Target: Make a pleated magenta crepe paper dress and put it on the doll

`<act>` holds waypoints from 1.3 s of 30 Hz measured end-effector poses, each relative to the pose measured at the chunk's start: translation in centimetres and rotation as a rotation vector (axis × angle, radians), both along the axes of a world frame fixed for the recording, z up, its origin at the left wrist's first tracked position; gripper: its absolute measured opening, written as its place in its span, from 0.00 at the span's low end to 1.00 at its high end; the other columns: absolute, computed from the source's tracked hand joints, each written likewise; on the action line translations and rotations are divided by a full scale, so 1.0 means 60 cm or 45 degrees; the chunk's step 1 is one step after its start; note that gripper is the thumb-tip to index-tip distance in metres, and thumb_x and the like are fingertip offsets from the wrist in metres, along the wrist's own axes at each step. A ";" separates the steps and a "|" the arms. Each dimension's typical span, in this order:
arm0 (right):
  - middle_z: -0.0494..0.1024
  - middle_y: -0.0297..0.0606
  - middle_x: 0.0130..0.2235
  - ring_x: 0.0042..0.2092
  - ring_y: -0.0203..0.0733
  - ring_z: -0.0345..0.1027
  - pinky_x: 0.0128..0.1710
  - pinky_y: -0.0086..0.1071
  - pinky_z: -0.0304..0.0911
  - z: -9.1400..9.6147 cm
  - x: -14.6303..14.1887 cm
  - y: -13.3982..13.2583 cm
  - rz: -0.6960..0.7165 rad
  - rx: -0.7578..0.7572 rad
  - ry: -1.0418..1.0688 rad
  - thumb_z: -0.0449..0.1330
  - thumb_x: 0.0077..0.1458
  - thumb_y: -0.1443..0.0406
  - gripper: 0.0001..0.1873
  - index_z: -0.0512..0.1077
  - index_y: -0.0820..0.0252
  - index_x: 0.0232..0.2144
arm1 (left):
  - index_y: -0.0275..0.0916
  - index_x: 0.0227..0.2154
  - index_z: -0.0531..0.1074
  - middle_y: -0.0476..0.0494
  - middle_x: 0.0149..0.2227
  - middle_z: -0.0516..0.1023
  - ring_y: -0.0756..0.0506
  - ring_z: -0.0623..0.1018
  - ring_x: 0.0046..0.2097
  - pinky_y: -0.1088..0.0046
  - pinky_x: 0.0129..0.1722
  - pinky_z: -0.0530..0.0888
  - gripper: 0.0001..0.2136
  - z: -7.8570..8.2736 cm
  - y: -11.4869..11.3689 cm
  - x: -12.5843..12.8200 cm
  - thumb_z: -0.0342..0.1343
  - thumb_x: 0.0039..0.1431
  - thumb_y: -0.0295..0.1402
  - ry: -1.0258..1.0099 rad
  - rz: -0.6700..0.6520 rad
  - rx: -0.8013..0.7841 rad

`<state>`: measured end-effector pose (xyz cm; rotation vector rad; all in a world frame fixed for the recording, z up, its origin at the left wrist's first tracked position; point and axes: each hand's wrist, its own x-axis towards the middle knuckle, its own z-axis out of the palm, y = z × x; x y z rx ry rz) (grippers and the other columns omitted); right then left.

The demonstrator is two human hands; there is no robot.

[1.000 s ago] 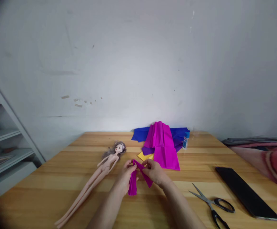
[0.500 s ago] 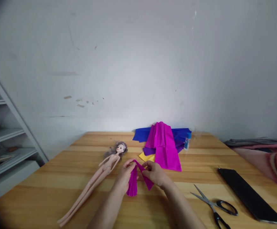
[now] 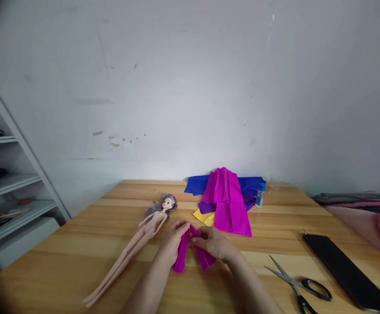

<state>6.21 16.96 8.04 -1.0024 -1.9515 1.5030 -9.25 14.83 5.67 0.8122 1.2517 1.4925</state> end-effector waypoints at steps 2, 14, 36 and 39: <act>0.71 0.32 0.27 0.28 0.34 0.60 0.28 0.27 0.54 -0.003 -0.001 0.002 -0.012 0.027 0.043 0.59 0.51 0.55 0.15 0.72 0.61 0.33 | 0.35 0.25 0.72 0.49 0.24 0.74 0.49 0.72 0.26 0.76 0.26 0.67 0.13 0.004 -0.002 0.000 0.65 0.39 0.38 0.002 -0.028 0.000; 0.63 0.27 0.21 0.21 0.30 0.51 0.21 0.26 0.46 -0.012 -0.004 0.016 -0.240 -0.036 0.202 0.62 0.45 0.54 0.16 0.71 0.62 0.28 | 0.36 0.23 0.74 0.52 0.19 0.72 0.50 0.69 0.23 0.75 0.25 0.61 0.07 0.013 -0.010 0.005 0.63 0.38 0.32 0.022 -0.119 -0.053; 0.60 0.24 0.19 0.21 0.28 0.48 0.21 0.26 0.44 -0.003 0.002 0.010 -0.160 -0.118 0.267 0.60 0.38 0.71 0.07 0.64 0.60 0.22 | 0.36 0.22 0.73 0.49 0.23 0.74 0.49 0.72 0.28 0.75 0.31 0.64 0.07 0.022 -0.016 0.009 0.63 0.36 0.31 0.082 -0.108 0.003; 0.60 0.24 0.20 0.21 0.27 0.48 0.22 0.26 0.45 -0.003 0.000 0.009 -0.182 -0.128 0.293 0.61 0.38 0.71 0.08 0.64 0.60 0.22 | 0.36 0.24 0.74 0.48 0.24 0.75 0.48 0.73 0.29 0.74 0.32 0.66 0.09 0.017 -0.013 0.010 0.64 0.36 0.31 0.080 -0.103 0.030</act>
